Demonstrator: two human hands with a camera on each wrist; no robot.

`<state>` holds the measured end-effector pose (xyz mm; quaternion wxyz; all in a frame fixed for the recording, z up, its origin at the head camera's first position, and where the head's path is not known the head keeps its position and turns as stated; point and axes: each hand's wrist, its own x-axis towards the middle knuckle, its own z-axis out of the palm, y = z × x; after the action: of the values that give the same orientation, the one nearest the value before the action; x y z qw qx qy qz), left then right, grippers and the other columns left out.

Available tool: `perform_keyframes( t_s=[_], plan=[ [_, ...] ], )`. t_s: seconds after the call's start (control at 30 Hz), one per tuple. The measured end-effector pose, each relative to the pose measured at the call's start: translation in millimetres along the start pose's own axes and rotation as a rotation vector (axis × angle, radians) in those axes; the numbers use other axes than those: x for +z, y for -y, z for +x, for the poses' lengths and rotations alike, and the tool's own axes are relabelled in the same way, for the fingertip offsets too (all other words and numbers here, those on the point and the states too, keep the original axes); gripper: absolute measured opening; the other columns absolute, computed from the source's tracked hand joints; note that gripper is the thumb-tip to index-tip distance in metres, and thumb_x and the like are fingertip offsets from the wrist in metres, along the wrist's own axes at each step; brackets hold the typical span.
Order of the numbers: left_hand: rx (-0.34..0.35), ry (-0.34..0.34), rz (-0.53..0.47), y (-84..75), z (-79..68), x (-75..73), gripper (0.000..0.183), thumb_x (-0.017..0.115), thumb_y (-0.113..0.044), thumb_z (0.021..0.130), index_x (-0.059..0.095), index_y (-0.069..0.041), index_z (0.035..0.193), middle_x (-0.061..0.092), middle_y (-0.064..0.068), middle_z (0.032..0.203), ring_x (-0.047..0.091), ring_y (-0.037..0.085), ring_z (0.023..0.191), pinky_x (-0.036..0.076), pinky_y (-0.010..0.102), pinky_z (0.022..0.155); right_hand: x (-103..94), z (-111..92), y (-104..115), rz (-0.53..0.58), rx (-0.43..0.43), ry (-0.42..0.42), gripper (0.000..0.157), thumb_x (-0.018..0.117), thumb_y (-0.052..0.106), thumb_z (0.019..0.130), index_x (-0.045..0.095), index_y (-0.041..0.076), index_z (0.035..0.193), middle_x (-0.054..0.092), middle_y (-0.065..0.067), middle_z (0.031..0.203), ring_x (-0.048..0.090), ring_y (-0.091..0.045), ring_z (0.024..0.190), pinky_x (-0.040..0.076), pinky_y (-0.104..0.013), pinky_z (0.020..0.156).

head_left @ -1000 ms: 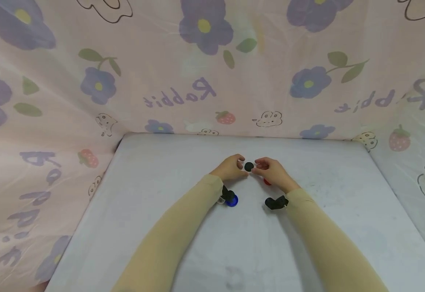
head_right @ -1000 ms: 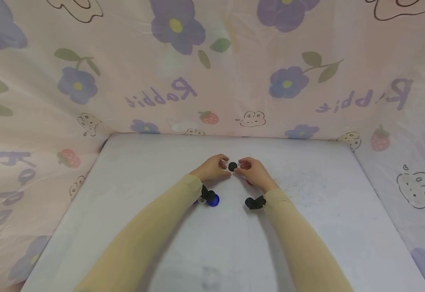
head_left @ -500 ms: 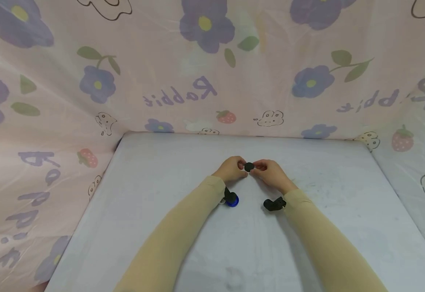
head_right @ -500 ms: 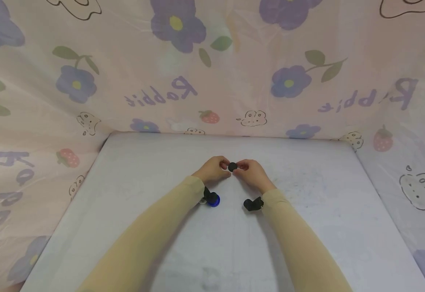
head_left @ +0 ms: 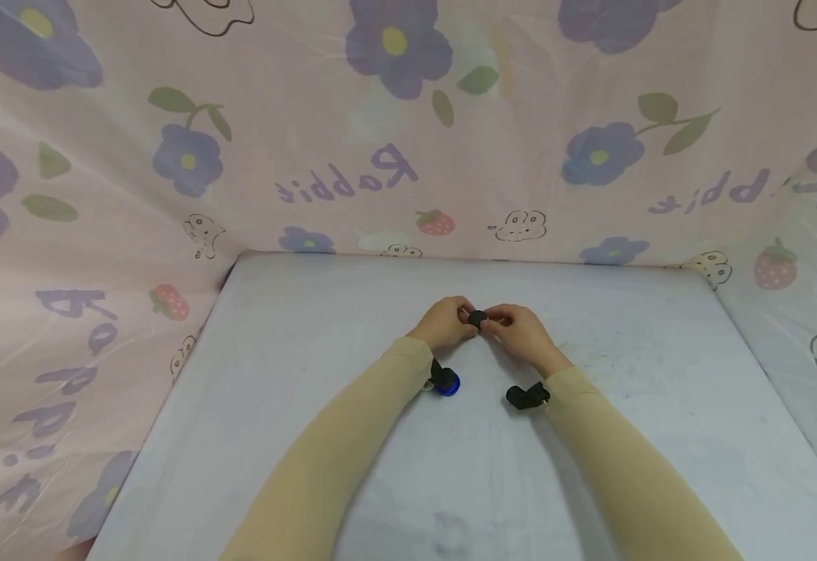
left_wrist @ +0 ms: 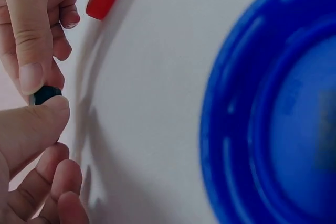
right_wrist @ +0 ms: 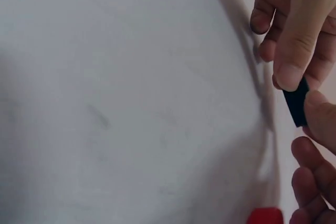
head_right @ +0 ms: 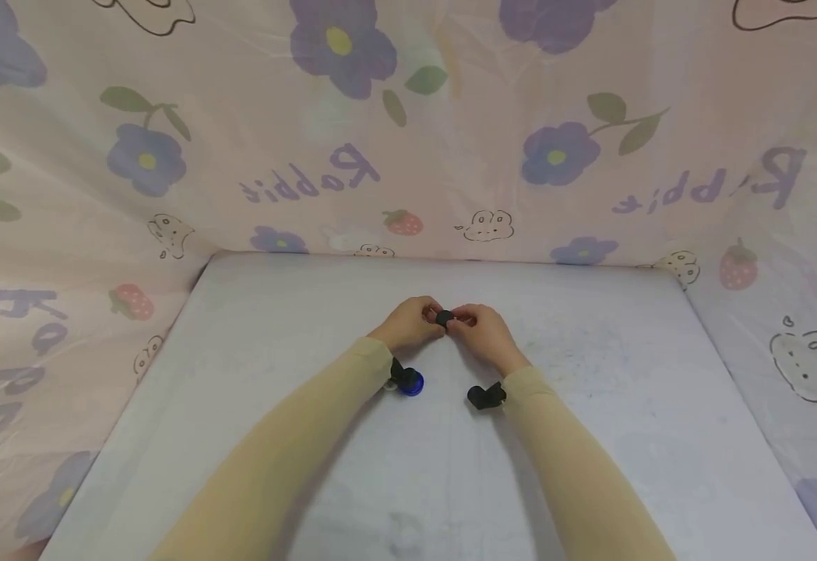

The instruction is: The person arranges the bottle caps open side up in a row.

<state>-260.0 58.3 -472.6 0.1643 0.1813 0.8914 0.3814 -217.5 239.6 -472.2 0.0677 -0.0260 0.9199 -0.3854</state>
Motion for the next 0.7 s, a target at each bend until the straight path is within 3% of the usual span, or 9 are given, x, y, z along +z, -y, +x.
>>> perform_keyframes(
  t_s=[0.3, 0.7],
  plan=[
    [0.085, -0.004, 0.003, -6.9, -28.7, -16.0, 0.028, 0.072, -0.023, 0.089, 0.063, -0.018, 0.115, 0.062, -0.003, 0.103, 0.056, 0.010, 0.090, 0.046, 0.028, 0.080, 0.2, -23.0, 16.6, 0.055, -0.079, -0.066, 0.035, 0.063, 0.037, 0.095, 0.065, 0.013, 0.120, 0.067, -0.004, 0.104, 0.056, -0.022, 0.091, 0.044, -0.037, 0.072],
    [0.124, 0.068, -0.003, -2.7, -73.9, -26.1, 0.031, 0.068, -0.028, 0.092, 0.063, -0.018, 0.121, 0.060, -0.011, 0.099, 0.056, 0.008, 0.087, 0.048, 0.024, 0.074, 15.4, -59.4, 31.1, 0.096, -0.119, -0.046, 0.036, 0.063, 0.037, 0.094, 0.064, 0.013, 0.121, 0.068, -0.003, 0.104, 0.057, -0.019, 0.084, 0.046, -0.037, 0.072]
  ],
)
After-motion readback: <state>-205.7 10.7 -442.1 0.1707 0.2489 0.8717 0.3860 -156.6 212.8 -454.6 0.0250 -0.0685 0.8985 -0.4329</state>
